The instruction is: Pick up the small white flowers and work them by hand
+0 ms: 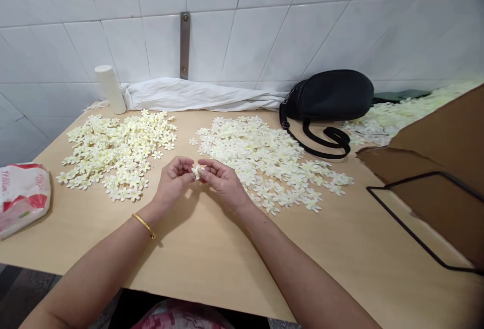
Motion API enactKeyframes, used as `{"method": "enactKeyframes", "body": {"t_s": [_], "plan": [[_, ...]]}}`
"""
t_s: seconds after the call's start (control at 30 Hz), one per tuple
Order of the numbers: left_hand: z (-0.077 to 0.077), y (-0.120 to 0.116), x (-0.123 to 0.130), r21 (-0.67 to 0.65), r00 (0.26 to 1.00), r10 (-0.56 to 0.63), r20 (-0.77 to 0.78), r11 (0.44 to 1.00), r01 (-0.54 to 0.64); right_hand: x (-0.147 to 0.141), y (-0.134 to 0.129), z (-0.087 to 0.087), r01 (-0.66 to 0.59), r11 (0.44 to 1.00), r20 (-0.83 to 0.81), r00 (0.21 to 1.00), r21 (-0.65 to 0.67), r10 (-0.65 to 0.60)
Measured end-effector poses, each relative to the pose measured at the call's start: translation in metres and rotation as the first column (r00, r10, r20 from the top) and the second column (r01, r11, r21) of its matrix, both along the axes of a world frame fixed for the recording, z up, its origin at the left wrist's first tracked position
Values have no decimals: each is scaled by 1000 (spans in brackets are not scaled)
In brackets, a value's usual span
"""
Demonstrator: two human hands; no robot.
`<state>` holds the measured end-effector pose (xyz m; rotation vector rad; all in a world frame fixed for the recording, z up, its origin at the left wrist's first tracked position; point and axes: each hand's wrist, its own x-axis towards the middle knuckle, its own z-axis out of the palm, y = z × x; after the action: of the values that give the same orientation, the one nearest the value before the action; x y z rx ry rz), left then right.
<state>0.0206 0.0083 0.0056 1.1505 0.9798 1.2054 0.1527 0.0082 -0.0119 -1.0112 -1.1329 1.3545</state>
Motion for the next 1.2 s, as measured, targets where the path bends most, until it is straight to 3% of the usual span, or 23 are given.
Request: {"method": "enactKeyframes", "body": {"t_s": [0.1, 0.17, 0.27, 0.43, 0.63, 0.77, 0.9, 0.97, 1.03, 1.1, 1.2], "plan": [[0, -1, 0, 73, 999, 10, -49, 997, -6, -2, -1, 2, -47, 998, 6, 999, -30, 48], [-1, -2, 1, 76, 997, 26, -73, 997, -21, -2, -2, 3, -26, 999, 54, 998, 25, 25], [-1, -3, 1, 8, 997, 19, -79, 1000, -19, -1, -4, 5, 9, 991, 159, 987, 135, -30], [-1, -6, 0, -163, 990, -136, 33, 977, 140, 2, -8, 9, 15, 978, 329, 941, 207, -84], [-2, -8, 1, -141, 985, -150, 82, 977, 160, 2, -8, 9, 23, 967, 426, 895, 253, -133], [-2, -6, 0, -195, 975, -166, 150, 961, 194, 1, -7, 8, -5, 966, 448, 887, 257, -115], [-1, -6, 0, -184, 988, -112, 110, 974, 131, 0, -7, 7, 0, 954, 482, 863, 301, -152], [0, -7, 1, -185, 995, -70, 75, 979, 83, -1, -8, 7, 74, 914, 488, 827, 398, -280], [0, -7, 1, -204, 998, -34, 59, 978, 46, 0, -9, 7, 126, 821, 494, 745, 557, -449], [-1, -7, 1, -218, 999, -6, 54, 976, 17, 1, -10, 6, 64, 726, 516, 661, 685, -545], [-2, -6, 1, -223, 999, -2, 52, 975, 14, 2, -10, 3, -97, 704, 595, 622, 703, -509]]}}
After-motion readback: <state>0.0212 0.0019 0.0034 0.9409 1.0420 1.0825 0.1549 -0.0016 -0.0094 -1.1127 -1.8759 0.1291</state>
